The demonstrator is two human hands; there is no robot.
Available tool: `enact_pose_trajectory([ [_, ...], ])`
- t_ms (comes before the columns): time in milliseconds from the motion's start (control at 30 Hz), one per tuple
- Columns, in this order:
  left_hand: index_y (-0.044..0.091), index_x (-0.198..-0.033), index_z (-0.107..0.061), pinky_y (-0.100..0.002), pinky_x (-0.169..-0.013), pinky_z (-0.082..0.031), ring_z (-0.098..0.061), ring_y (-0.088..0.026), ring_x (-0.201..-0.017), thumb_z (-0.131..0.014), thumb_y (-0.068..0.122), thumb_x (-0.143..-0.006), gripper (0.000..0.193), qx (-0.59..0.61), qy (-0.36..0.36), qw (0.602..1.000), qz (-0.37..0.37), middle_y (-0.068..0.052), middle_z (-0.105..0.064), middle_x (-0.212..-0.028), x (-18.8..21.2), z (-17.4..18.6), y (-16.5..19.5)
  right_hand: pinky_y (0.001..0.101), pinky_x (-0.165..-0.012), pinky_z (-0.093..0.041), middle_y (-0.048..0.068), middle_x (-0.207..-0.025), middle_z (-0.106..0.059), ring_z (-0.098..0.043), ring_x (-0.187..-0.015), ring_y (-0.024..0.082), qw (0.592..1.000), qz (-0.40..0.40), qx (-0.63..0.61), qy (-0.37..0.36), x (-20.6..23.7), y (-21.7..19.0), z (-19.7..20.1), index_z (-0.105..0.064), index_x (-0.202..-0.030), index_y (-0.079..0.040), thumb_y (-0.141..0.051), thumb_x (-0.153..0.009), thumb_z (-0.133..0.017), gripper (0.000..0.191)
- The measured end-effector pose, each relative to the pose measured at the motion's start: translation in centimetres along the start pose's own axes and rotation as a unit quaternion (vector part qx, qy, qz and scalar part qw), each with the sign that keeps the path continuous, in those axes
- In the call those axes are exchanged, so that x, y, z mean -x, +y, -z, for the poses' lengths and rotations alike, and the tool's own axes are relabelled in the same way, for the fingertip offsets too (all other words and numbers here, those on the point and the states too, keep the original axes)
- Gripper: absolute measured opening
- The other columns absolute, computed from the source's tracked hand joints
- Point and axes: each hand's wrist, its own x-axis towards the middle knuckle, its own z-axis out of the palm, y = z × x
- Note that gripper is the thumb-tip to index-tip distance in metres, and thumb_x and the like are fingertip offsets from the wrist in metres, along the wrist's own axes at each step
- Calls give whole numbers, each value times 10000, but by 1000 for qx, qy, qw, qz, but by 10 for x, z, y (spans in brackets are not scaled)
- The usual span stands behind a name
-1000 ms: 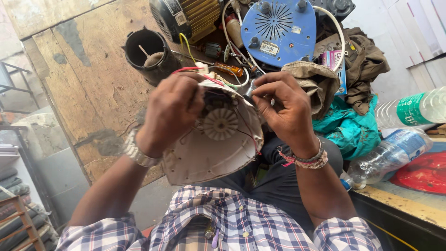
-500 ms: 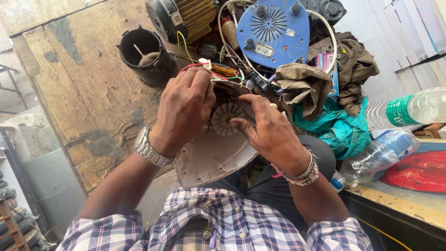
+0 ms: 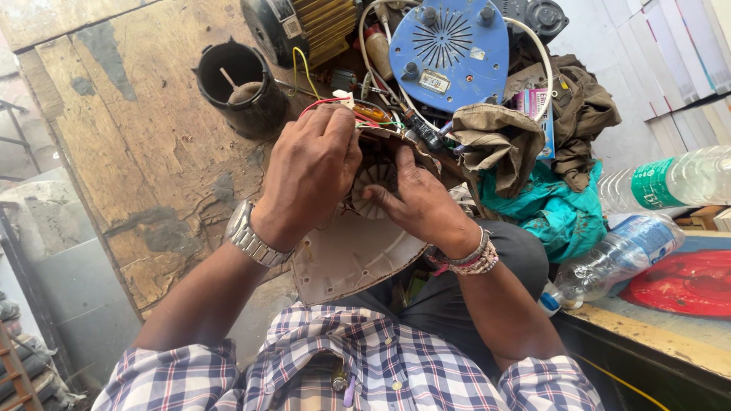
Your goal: The person disassembles a small white appliance housing, removes a cylindrical motor component, and manipulates internal wires and a fan assembly. They use a screwdriver to adjust parts inside the housing and reposition the motor and wiring throughout the clip.
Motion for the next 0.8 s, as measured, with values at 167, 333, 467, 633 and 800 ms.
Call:
enact_pose_trajectory([
  [167, 13, -1064, -595, -447, -791, -500, -646, -332, -981, -688, 64, -914, 184, 1, -14, 1000, 4, -149, -663, -1041, 1, 2, -1, 432, -1105, -421, 293, -1437, -541, -500, -1384, 434, 998, 46, -48, 2, -1, 3, -5, -214, -1548, 44, -547, -937, -652, 956],
  [333, 5, -1015, -577, -450, -768, -501, -645, -336, -940, -676, 56, -957, 126, -2, -16, 1000, 8, -150, -651, -996, 0, 4, -10, 440, -1140, -358, 300, -1517, -450, -408, -1440, 436, 998, 51, -42, 8, -4, 6, -12, -187, -1570, 22, -576, -916, -674, 1011],
  [467, 12, -969, -542, -398, -720, -522, -628, -285, -814, -657, 56, -997, 126, 6, 7, 1000, -19, -128, -621, -912, -4, -2, -26, 453, -1121, -392, 310, -1462, -505, -464, -1392, 454, 999, 46, -15, 14, -11, 1, -13, -194, -1566, 30, -580, -925, -671, 1005],
  [633, 29, -887, -504, -320, -603, -489, -565, -192, -664, -659, 39, -997, 191, 25, 7, 999, -37, -90, -566, -774, -16, -16, -61, 501, -1008, -460, 335, -1279, -591, -576, -1193, 490, 994, 20, 104, 28, -8, -20, -2, -276, -1538, 65, -449, -925, -724, 917],
  [800, 42, -881, -556, -312, -515, -477, -551, -166, -585, -677, 85, -1005, 179, 95, -73, 988, 95, -60, -592, -727, -44, -15, -105, 407, -938, -559, 189, -1208, -714, -721, -1085, 346, 954, 207, 57, 208, 17, -31, 23, -672, -1239, 3, -194, -1001, -729, 314],
])
